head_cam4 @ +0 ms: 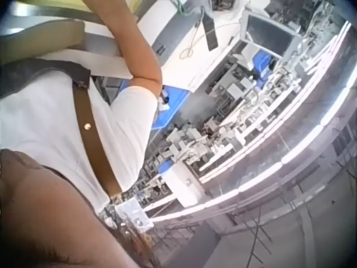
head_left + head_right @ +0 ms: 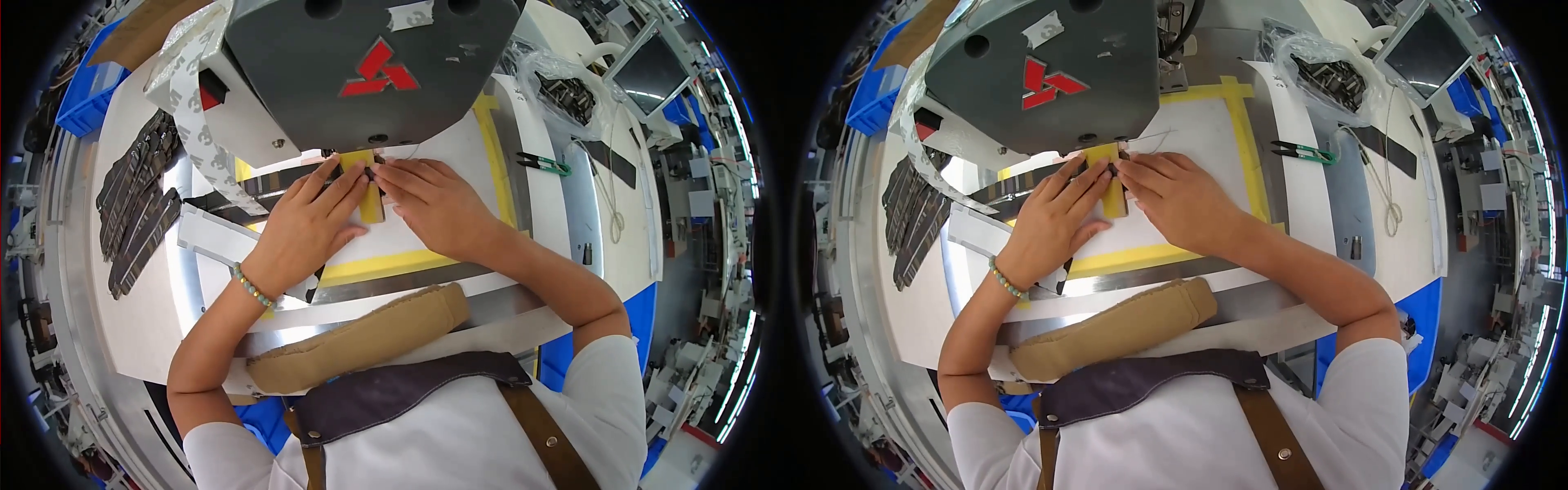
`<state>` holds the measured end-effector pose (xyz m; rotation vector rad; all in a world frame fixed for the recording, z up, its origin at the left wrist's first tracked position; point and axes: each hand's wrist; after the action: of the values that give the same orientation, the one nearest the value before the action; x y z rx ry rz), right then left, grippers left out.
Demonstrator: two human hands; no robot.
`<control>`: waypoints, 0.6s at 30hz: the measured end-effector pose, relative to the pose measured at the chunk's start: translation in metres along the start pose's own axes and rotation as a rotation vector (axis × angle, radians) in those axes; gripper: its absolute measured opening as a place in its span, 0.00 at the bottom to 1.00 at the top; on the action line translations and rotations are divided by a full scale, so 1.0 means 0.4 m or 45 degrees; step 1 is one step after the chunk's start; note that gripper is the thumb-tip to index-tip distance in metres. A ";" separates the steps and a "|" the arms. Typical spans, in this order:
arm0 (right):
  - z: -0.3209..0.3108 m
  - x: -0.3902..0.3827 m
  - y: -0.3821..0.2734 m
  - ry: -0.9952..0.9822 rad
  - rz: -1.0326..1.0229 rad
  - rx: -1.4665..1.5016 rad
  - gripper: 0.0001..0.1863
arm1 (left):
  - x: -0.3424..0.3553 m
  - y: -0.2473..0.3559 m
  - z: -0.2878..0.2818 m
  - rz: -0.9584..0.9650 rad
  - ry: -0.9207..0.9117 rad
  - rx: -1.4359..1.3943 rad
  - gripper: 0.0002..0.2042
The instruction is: Sewing and assembling various components using an industrial sewing machine.
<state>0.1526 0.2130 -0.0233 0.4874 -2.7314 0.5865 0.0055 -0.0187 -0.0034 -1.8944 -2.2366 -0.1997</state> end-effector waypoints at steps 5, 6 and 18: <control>0.000 0.001 0.002 0.009 -0.008 0.095 0.22 | -0.004 0.001 0.003 -0.040 0.000 -0.068 0.32; -0.003 0.001 0.004 0.011 0.009 0.098 0.22 | -0.005 0.001 0.004 -0.056 0.079 -0.099 0.31; -0.034 0.001 0.021 0.071 0.188 0.390 0.25 | -0.001 -0.013 0.008 -0.038 0.091 -0.219 0.31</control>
<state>0.1520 0.2261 -0.0141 0.3323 -2.6500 1.0492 0.0001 -0.0194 -0.0064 -1.9041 -2.2666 -0.4713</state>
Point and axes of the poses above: each hand's wrist, its own x-axis towards the middle knuckle, its own z-axis out of the palm, y = z × x, and after that the axes turned 10 degrees about x, right-handed
